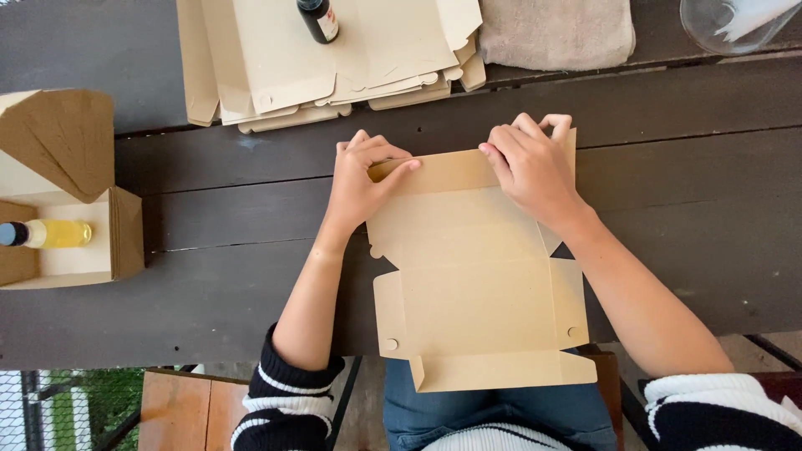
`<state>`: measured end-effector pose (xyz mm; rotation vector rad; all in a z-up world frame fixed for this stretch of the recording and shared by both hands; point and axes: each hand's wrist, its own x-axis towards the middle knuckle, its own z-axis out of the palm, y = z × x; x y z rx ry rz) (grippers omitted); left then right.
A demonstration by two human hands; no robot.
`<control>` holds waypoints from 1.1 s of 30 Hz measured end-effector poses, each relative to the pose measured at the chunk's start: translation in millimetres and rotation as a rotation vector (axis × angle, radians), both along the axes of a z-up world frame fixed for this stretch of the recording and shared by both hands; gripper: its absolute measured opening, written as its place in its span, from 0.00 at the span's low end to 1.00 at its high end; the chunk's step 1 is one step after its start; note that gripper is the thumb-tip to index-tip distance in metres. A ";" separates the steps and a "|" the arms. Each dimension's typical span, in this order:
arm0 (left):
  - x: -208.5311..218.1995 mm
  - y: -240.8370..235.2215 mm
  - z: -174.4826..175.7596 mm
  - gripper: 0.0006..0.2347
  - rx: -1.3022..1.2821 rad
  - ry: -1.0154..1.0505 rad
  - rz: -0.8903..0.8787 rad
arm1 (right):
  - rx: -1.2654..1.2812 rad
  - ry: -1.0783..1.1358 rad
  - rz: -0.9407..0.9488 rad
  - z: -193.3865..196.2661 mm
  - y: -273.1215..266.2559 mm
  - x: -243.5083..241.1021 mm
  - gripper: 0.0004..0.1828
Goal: The person assembles a flat cardboard box by folding and tucking its flaps into place. They work on a wooden table with other flat boxes, a bottle, a cloth, and a pitcher nearby. The person completes one box and begins folding another.
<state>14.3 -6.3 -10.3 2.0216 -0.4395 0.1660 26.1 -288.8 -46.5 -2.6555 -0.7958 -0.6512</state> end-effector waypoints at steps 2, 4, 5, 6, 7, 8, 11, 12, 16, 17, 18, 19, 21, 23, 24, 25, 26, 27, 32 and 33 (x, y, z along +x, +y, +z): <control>0.5 -0.8 -1.6 0.03 -0.015 0.004 0.009 | -0.004 0.017 -0.001 1.3 0.4 -0.1 0.14; 0.6 -0.5 -3.0 0.02 -0.030 0.010 0.016 | -0.008 0.035 -0.004 0.1 1.0 0.6 0.14; 0.8 0.1 -3.5 0.03 -0.020 0.009 0.009 | -0.018 0.043 0.010 -1.5 1.3 1.9 0.13; 1.5 0.9 -3.7 0.03 -0.010 0.007 0.003 | -0.027 0.050 0.025 -2.9 1.9 3.8 0.12; 1.1 0.1 -4.2 0.03 -0.010 0.006 0.005 | -0.027 0.049 0.027 0.7 6.1 3.0 0.12; 0.9 -0.8 -4.5 0.03 -0.009 0.005 0.001 | -0.020 0.060 0.046 4.2 10.3 1.7 0.11; 0.7 -0.8 -3.8 0.03 0.002 0.003 -0.005 | -0.008 0.054 0.069 -0.9 14.4 2.6 0.10; 1.1 -0.5 -3.2 0.03 0.012 0.001 -0.006 | -0.003 0.036 0.072 -5.1 14.3 4.0 0.10; 2.0 -1.0 -6.8 0.04 0.018 -0.010 -0.006 | 0.010 0.017 0.076 -3.3 14.9 4.4 0.11; 1.9 -0.9 -6.7 0.03 0.002 0.010 -0.003 | -0.008 0.007 0.077 -4.4 15.0 4.7 0.11; 2.3 -0.8 -6.4 0.02 -0.014 0.029 -0.003 | -0.025 -0.004 0.075 -5.4 15.2 5.2 0.11; 2.1 -1.1 -6.0 0.02 -0.012 0.027 -0.002 | -0.024 -0.006 0.075 -2.0 19.7 4.1 0.11; 1.7 -2.5 -5.5 0.02 -0.006 0.017 -0.012 | -0.014 -0.005 0.111 5.1 27.9 2.1 0.10; 1.9 -3.4 -5.5 0.02 -0.003 0.020 -0.010 | -0.007 -0.018 0.128 2.2 36.2 4.5 0.09; 1.5 -3.6 -5.9 0.02 -0.001 0.026 -0.007 | 0.000 -0.028 0.145 0.2 40.8 5.1 0.09; 1.5 -2.3 -7.1 0.02 0.001 0.026 -0.008 | 0.001 -0.029 0.145 2.9 44.7 5.9 0.09; 2.0 -1.6 -8.1 0.02 0.003 0.026 -0.005 | 0.016 -0.012 0.170 6.1 48.1 7.3 0.08; 2.6 -0.8 -9.1 0.02 0.006 0.027 -0.002 | 0.031 0.004 0.195 9.4 51.5 8.7 0.08; 3.8 1.5 -9.6 0.02 0.012 0.021 0.017 | 0.024 -0.012 0.204 11.4 57.0 13.0 0.10; 3.8 0.8 -9.9 0.02 0.022 0.010 0.007 | 0.025 -0.005 0.200 9.7 56.0 13.0 0.10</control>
